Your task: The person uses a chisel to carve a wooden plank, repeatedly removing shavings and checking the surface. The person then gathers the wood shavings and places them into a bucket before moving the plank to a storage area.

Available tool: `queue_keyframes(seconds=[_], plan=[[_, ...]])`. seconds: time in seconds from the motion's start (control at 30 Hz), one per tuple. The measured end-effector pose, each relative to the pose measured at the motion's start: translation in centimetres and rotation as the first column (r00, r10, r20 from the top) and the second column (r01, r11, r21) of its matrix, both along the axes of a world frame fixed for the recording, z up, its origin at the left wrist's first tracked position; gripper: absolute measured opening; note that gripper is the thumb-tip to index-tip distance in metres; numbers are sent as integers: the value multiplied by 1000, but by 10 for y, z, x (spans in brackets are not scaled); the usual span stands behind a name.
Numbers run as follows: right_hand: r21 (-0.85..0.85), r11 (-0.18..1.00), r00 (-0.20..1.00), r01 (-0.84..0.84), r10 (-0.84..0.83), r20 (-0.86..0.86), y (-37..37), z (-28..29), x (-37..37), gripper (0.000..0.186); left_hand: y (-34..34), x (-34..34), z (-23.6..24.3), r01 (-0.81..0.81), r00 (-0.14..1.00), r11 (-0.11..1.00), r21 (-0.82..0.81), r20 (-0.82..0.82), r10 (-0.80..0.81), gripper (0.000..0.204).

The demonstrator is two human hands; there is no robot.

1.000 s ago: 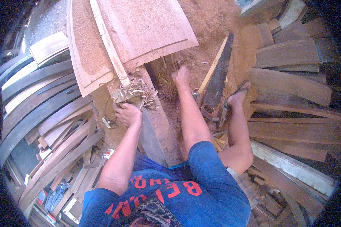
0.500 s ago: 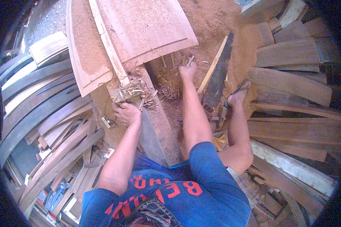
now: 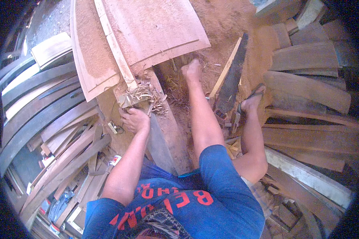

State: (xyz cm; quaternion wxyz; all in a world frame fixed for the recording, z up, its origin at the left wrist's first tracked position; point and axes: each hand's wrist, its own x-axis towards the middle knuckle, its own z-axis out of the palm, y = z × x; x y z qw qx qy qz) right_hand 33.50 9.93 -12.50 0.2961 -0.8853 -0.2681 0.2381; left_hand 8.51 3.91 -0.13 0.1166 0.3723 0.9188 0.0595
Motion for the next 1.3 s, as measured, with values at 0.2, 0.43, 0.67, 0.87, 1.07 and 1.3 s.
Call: queue_keyframes(seconds=[0.2,0.43,0.67,0.87,1.07,1.3], plan=[[-199,971,990,-132,141,32,14,2,-4,27,-2,-2,-4,27,999,999,39,-24,-26,60],[-44,999,1000,-17,17,-3,-2,-5,2,33,-4,-4,-8,42,999,997,58,-22,-41,61],[-205,967,988,-151,150,-24,1,-5,-6,33,-2,-1,4,51,999,998,31,7,-51,61],[12,995,994,-101,102,-27,-3,-31,25,32,0,2,5,73,997,996,42,5,-73,61],[206,978,881,33,69,-468,-58,22,30,45,-6,-1,-3,48,999,998,36,2,-48,61],[216,973,850,76,50,-524,-141,108,2,55,-5,2,15,4,997,1000,0,73,-4,60]])
